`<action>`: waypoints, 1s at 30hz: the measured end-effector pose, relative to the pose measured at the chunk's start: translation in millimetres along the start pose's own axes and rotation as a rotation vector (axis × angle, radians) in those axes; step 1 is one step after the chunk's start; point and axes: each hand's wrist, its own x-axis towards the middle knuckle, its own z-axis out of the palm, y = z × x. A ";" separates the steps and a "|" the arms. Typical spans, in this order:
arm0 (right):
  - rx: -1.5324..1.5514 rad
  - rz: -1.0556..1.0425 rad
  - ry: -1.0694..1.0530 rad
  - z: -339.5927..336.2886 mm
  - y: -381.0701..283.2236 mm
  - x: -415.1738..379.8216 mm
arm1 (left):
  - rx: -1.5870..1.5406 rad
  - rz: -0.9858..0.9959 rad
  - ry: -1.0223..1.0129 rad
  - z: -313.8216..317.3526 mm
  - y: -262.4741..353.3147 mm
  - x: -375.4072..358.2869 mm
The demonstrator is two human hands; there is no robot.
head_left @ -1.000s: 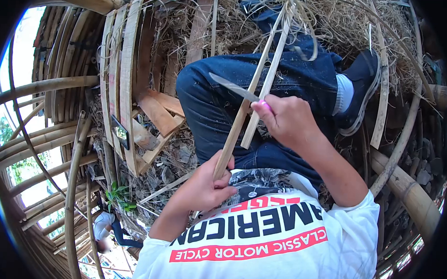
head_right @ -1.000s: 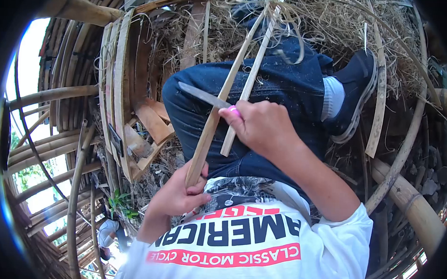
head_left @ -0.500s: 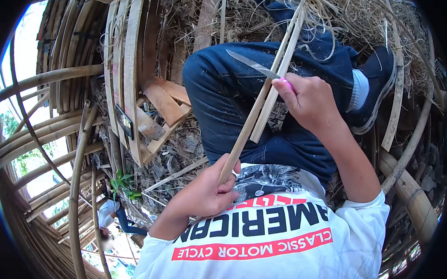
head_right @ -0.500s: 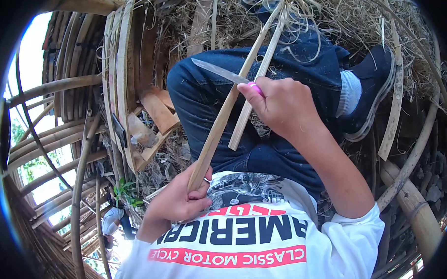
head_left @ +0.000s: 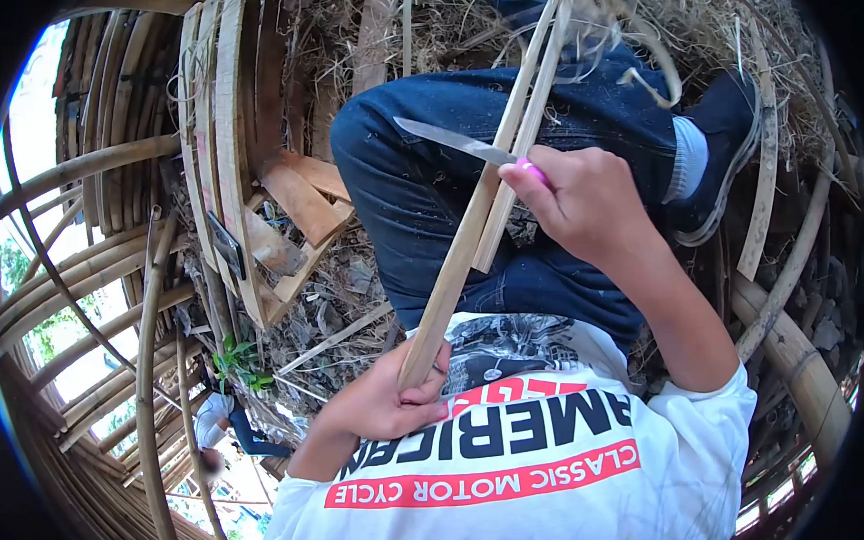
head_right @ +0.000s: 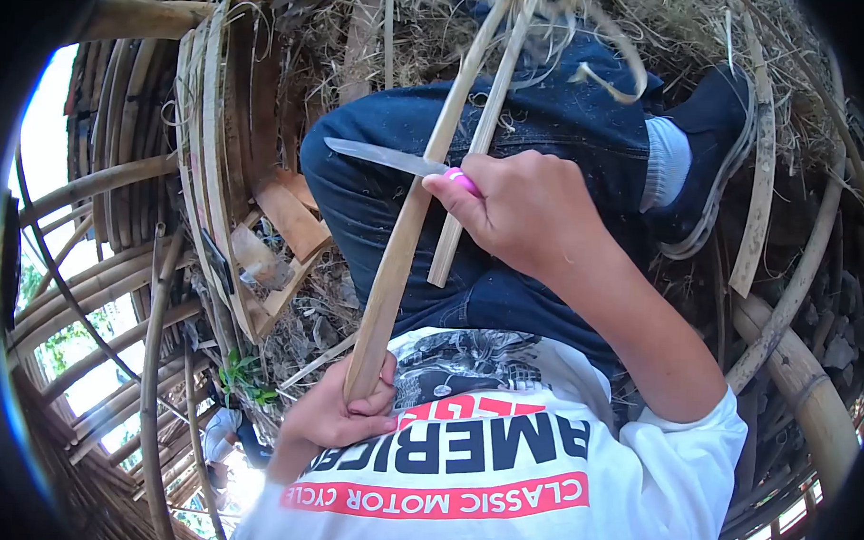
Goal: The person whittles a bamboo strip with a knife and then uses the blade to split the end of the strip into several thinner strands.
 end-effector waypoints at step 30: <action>-0.252 0.102 -0.013 -15.6 31.0 31.8 | 0.011 -0.027 0.009 2.6 -24.2 -7.1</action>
